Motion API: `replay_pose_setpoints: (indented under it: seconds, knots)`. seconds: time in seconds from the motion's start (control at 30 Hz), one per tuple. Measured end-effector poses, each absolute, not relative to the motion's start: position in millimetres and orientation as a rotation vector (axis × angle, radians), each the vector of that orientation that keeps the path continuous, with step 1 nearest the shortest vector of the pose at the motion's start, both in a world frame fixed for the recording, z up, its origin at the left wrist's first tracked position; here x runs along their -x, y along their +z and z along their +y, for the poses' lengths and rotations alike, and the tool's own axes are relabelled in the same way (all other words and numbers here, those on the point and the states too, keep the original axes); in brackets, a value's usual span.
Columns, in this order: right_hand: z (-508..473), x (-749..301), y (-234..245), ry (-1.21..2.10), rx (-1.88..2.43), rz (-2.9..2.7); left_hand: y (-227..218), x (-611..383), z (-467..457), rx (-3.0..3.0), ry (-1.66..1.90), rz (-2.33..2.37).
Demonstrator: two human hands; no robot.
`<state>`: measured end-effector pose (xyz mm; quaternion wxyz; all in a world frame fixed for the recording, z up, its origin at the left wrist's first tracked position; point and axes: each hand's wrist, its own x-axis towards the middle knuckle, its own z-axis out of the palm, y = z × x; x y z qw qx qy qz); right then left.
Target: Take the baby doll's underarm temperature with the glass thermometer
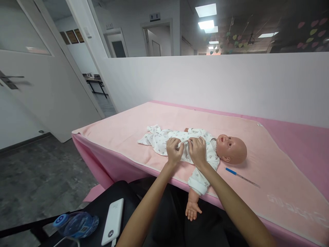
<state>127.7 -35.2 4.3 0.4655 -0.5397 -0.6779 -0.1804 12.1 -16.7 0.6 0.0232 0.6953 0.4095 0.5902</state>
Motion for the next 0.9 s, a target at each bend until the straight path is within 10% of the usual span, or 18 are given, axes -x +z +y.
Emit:
replay_pose_setpoints:
  seconds: [0.9]
  knots:
    - [-39.4,-127.4,7.3,-0.427,1.329,-1.74,-0.8,-16.8,-17.4,-2.24,1.632,1.454]
